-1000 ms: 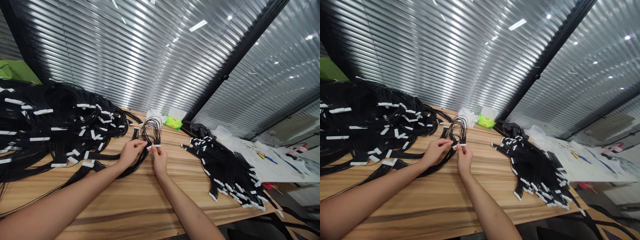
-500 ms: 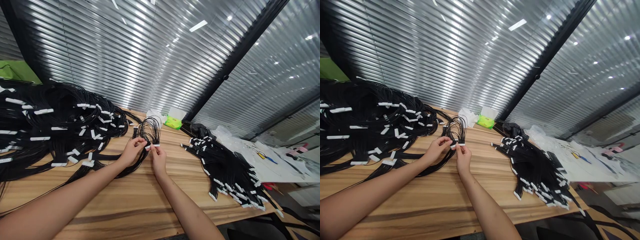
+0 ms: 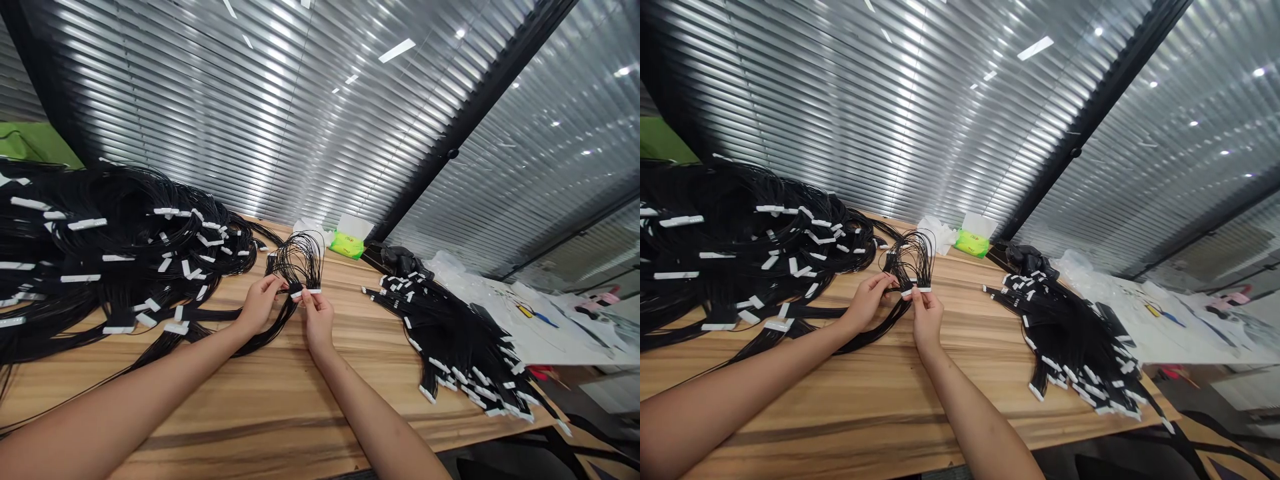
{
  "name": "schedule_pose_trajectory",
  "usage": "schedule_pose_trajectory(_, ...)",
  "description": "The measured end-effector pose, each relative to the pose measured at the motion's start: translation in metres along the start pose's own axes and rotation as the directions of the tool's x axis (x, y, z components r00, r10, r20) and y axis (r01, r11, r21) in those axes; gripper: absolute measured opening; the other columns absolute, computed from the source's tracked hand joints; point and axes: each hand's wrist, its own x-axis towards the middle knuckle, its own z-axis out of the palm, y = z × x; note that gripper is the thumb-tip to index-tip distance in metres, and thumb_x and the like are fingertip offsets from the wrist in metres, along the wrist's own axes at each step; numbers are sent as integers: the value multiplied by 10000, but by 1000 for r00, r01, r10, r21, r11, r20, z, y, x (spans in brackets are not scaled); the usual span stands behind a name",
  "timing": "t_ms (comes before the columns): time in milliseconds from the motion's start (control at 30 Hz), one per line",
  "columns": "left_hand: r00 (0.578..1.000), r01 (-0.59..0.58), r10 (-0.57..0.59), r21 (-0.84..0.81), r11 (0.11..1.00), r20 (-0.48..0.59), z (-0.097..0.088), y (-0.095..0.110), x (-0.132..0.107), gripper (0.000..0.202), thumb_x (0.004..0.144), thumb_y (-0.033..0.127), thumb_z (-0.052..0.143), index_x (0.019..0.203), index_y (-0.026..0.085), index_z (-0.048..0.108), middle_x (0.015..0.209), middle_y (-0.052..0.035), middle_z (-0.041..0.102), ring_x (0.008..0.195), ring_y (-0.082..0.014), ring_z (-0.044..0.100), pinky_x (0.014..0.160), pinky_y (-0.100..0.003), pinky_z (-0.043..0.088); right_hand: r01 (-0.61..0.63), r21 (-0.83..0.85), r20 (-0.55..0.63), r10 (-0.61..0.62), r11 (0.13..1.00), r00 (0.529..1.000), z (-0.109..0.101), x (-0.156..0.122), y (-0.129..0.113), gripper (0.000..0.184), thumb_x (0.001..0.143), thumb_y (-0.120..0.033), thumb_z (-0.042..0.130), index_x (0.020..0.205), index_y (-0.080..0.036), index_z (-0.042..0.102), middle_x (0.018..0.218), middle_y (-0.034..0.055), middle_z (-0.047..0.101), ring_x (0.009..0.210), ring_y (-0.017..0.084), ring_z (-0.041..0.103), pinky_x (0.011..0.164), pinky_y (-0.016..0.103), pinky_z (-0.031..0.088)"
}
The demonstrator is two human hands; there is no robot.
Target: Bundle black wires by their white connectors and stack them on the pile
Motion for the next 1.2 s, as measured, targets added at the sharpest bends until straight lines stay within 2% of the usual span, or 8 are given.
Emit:
schedule_pose_trajectory(267,999,-32,33,-52,998,14,-5,3,3,278,738,437,571,744,174,662,864,-58,696,873,-205,600,662,-264,446,30,3,-45,-30,1000,999,-2,0,3,343,749,-481,627,710,-143,669,670,44,660,655,153,543,682,283,431)
schedule_pose_trajectory(433,999,-50,51,-99,994,5,-1,-5,5,313,768,462,574,677,163,581,707,-26,628,735,-161,586,656,-261,454,16,17,-81,-14,1000,997,-3,1,2,337,745,-479,630,707,-145,655,650,24,623,626,135,493,652,266,408)
schedule_pose_trajectory(500,999,-49,50,-103,993,4,-1,-10,6,317,768,439,597,926,164,594,738,-13,626,740,-157,598,658,-260,468,8,34,-93,-5,999,996,-3,1,1,328,746,-472,631,700,-148,643,646,13,606,620,128,477,646,259,398)
schedule_pose_trajectory(567,998,-60,60,-85,995,-1,-2,-13,6,573,766,402,621,1265,199,425,802,2,632,705,-140,601,658,-258,477,3,54,-94,2,999,996,-4,1,1,314,750,-461,629,700,-151,635,647,5,595,622,124,472,649,256,392)
schedule_pose_trajectory(633,997,-82,82,-7,997,-9,-3,-14,6,717,777,382,617,1387,238,269,880,-1,641,627,-113,574,644,-251,471,-4,68,-90,10,998,996,-4,2,1,296,754,-445,630,697,-155,630,648,-1,590,629,123,476,661,256,391)
schedule_pose_trajectory(800,983,-180,178,314,932,33,-8,-10,5,292,852,413,519,1047,229,636,1055,-37,655,684,-128,562,719,-272,454,-4,109,-93,14,994,996,-4,2,2,264,751,-420,639,712,-159,637,665,6,615,671,140,524,720,277,411)
schedule_pose_trajectory(1067,943,-250,331,569,783,-41,-9,-8,5,178,846,371,575,951,280,685,1330,-27,524,1234,-260,452,1040,-433,303,-3,130,-109,18,992,994,-5,3,3,268,754,-413,639,694,-151,638,695,23,646,712,153,565,771,293,424)
schedule_pose_trajectory(1200,924,-272,379,617,739,-47,-7,-4,1,182,847,351,586,1000,303,670,1377,-10,473,1268,-253,413,1047,-428,286,0,113,-108,13,994,994,-5,3,4,287,757,-431,633,697,-151,636,713,33,657,726,157,573,772,294,428)
